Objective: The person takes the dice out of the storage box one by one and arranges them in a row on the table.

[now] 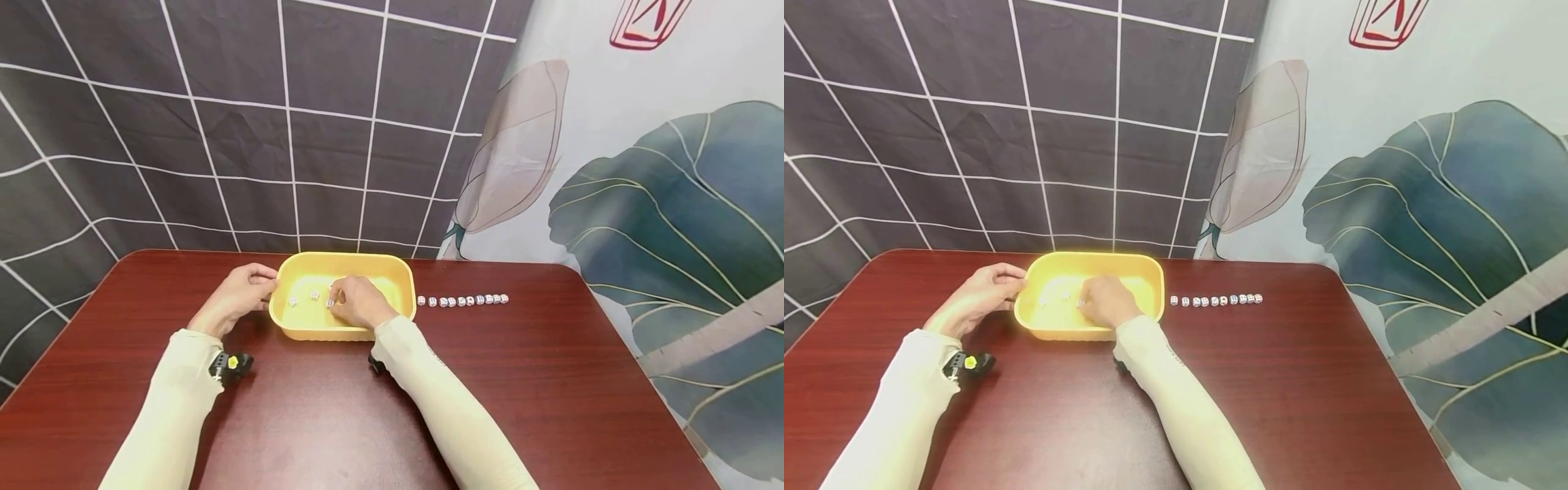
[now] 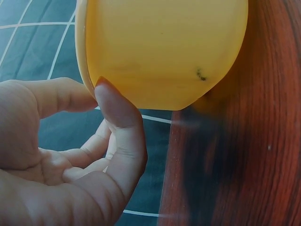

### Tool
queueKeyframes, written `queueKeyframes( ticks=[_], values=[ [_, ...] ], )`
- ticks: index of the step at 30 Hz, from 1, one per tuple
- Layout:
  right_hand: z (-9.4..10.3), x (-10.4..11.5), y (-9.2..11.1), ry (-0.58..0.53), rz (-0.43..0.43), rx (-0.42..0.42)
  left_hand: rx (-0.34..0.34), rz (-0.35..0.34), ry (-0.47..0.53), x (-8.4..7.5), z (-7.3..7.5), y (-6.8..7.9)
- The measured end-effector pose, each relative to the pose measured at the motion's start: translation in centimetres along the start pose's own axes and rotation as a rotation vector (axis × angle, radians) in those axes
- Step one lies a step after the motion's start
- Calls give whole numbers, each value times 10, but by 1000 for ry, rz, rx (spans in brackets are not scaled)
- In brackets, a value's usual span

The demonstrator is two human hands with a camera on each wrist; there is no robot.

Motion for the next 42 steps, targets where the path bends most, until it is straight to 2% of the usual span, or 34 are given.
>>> queueKeyframes(
  ticks=[8, 14, 22, 36, 42],
  values=[
    [5, 0, 3, 0, 24, -8, 8, 4, 1, 2, 1, 1],
    [16, 3, 8, -20, 28, -16, 3, -11, 7, 2, 3, 1],
    [24, -6, 13, -2, 20, -17, 5, -8, 9, 1, 2, 2],
    [46, -23, 25, 27, 101, -61, 5, -7, 3, 0, 1, 1],
    [58, -34, 33, -12, 168, -90, 6, -4, -1, 1, 1, 1]
  ],
)
Point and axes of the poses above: each hand's wrist, its own y-axis away from the middle knuckle, its own z-axis out of the back of the hand, x = y × z, the point moved 4 cm from there along -y, towards the middle knuckle, and after that the axes turned 3 degrees about -x, right-handed, at the moved point
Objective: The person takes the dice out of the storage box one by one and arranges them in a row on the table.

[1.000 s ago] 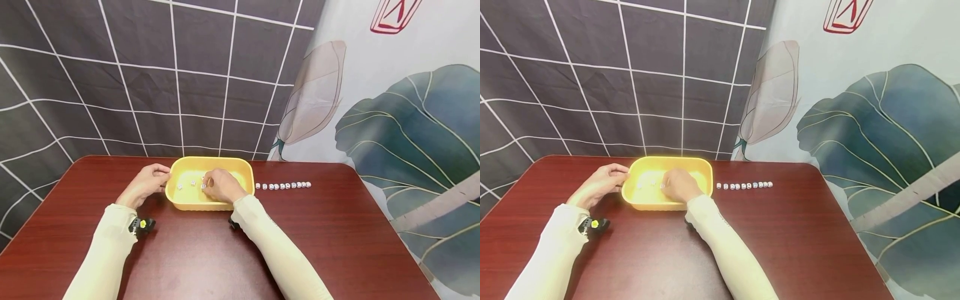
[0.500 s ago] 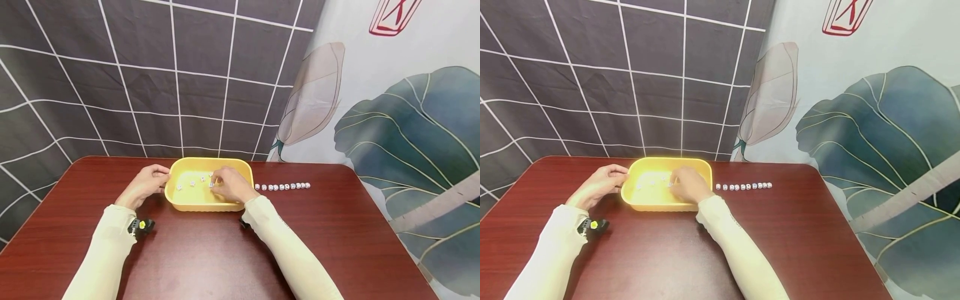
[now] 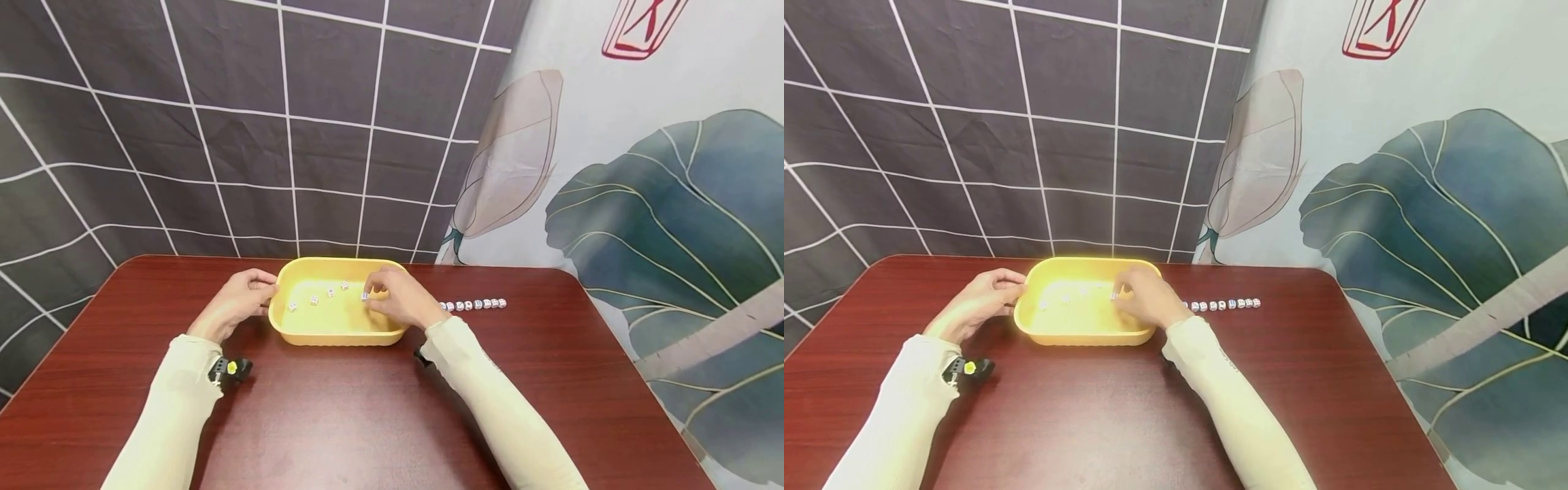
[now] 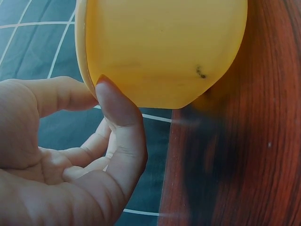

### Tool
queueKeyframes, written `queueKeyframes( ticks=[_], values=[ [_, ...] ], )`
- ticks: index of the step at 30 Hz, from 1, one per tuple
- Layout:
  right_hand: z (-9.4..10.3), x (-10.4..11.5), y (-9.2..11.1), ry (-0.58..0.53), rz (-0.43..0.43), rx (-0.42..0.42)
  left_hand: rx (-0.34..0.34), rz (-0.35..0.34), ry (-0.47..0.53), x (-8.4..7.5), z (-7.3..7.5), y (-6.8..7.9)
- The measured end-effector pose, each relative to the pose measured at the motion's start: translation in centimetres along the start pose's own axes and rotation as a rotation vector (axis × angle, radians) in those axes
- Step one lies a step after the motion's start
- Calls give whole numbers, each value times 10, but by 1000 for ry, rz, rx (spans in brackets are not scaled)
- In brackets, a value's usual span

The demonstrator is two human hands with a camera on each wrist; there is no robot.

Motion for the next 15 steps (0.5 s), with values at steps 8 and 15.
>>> queueKeyframes(
  ticks=[8, 15],
  values=[
    [11, -9, 9, -6, 31, 2, 0, -5, -14, 1, 1, 1],
    [24, -14, 16, -16, 32, 1, -4, -7, -11, 1, 2, -1]
  ],
)
Point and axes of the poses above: each hand's wrist, its own y-axis away from the middle knuckle, its own z-axis out of the back of the hand, x = y × z, the point moved 4 cm from there along -y, towards the middle knuckle, and after that the axes turned 3 degrees about -x, right-handed, at the moved point
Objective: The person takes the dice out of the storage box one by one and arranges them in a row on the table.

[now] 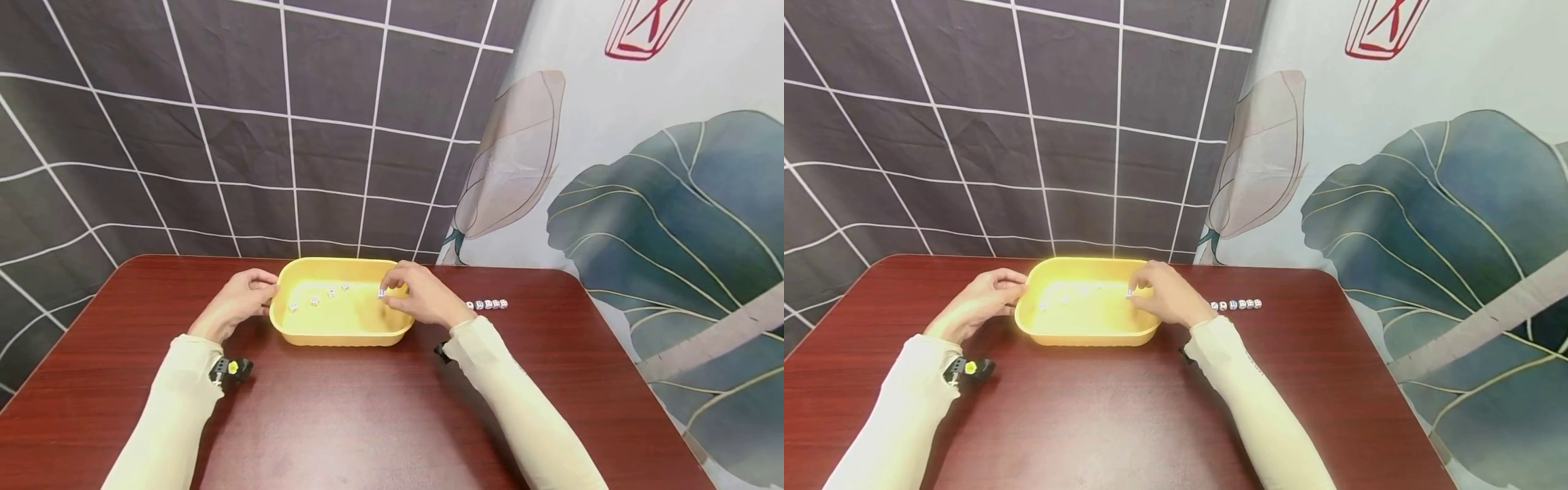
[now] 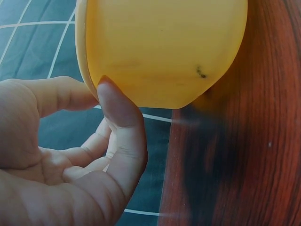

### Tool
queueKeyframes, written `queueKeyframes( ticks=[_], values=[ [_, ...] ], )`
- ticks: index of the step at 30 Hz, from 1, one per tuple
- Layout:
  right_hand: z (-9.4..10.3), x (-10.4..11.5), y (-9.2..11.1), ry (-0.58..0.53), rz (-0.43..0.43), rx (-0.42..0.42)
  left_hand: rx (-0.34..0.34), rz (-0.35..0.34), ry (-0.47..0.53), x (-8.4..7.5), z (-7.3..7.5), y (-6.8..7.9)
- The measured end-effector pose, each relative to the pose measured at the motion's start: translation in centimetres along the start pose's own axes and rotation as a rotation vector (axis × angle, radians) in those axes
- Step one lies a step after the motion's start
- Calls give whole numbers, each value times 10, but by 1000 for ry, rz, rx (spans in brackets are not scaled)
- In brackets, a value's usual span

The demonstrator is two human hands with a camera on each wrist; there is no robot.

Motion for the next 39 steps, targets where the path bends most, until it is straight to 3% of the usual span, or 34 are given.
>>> queueKeyframes(
  ticks=[24, 39],
  values=[
    [35, -49, 33, -23, -67, -75, -4, 4, -2, -1, -2, 0],
    [51, -84, 56, 6, -136, -52, 1, -5, 17, -1, -2, 0]
  ],
)
Point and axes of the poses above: each hand's wrist, its own y-axis away from the middle knuckle, its own z-axis out of the back of the hand, x = y × z, the point moved 4 cm from there along -y, towards the middle knuckle, and after that the axes turned 3 degrees about -x, right-handed, at the moved point
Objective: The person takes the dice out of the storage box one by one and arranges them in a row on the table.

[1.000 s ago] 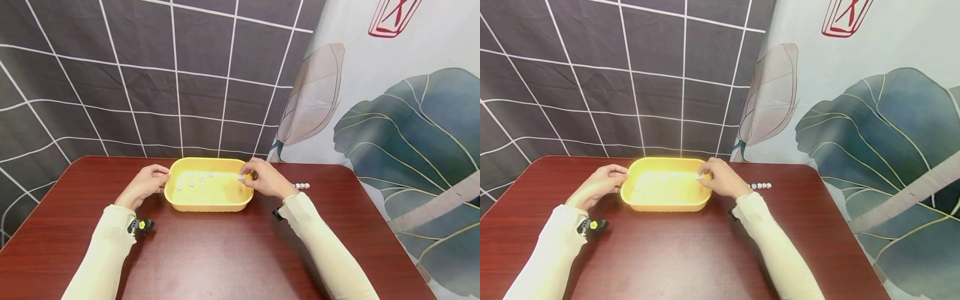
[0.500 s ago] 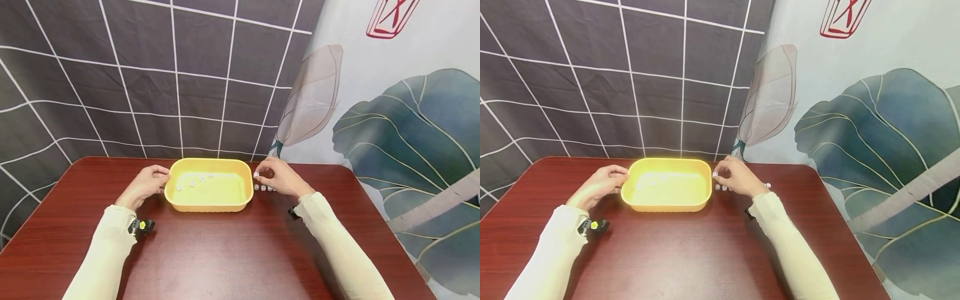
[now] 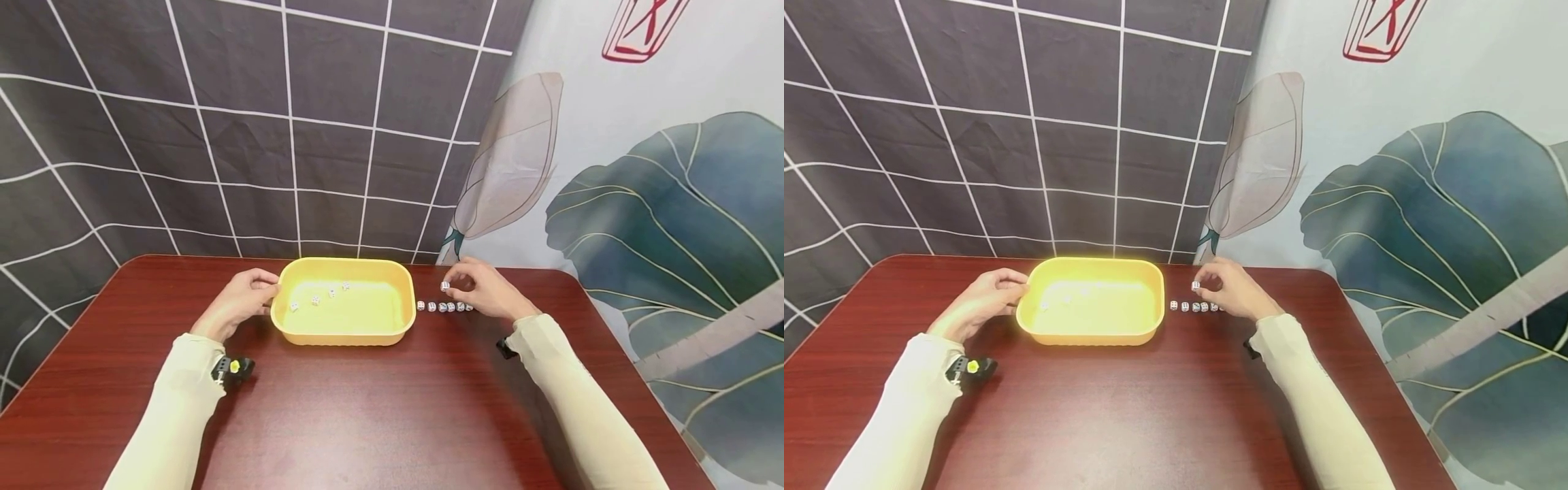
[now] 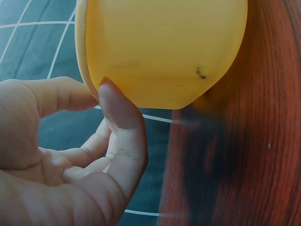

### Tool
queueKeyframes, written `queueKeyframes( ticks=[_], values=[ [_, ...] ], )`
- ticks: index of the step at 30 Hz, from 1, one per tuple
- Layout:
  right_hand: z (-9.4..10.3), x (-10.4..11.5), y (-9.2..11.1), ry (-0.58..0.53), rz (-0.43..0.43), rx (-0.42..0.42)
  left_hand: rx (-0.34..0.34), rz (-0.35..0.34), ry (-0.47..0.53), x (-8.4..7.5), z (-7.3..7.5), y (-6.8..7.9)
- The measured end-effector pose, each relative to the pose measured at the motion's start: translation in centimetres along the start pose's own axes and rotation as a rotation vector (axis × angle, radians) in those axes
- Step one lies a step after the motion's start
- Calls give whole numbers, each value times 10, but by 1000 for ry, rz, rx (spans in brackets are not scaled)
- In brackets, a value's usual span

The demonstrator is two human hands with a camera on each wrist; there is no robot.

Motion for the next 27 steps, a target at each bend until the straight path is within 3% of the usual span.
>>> queueKeyframes(
  ticks=[11, 27],
  values=[
    [8, -31, 15, -14, -35, -26, 1, 2, -2, 0, 0, 1],
    [28, -80, 35, 58, -161, -24, -1, 6, -6, -1, 0, 1]
  ],
)
Point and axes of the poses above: each hand's wrist, its own y-axis away from the middle knuckle, its own z-axis out of the back of the hand, x = y × z, the point moved 4 cm from there along -y, towards the middle knuckle, and after that the axes turned 3 degrees about -x, right-handed, at the moved point
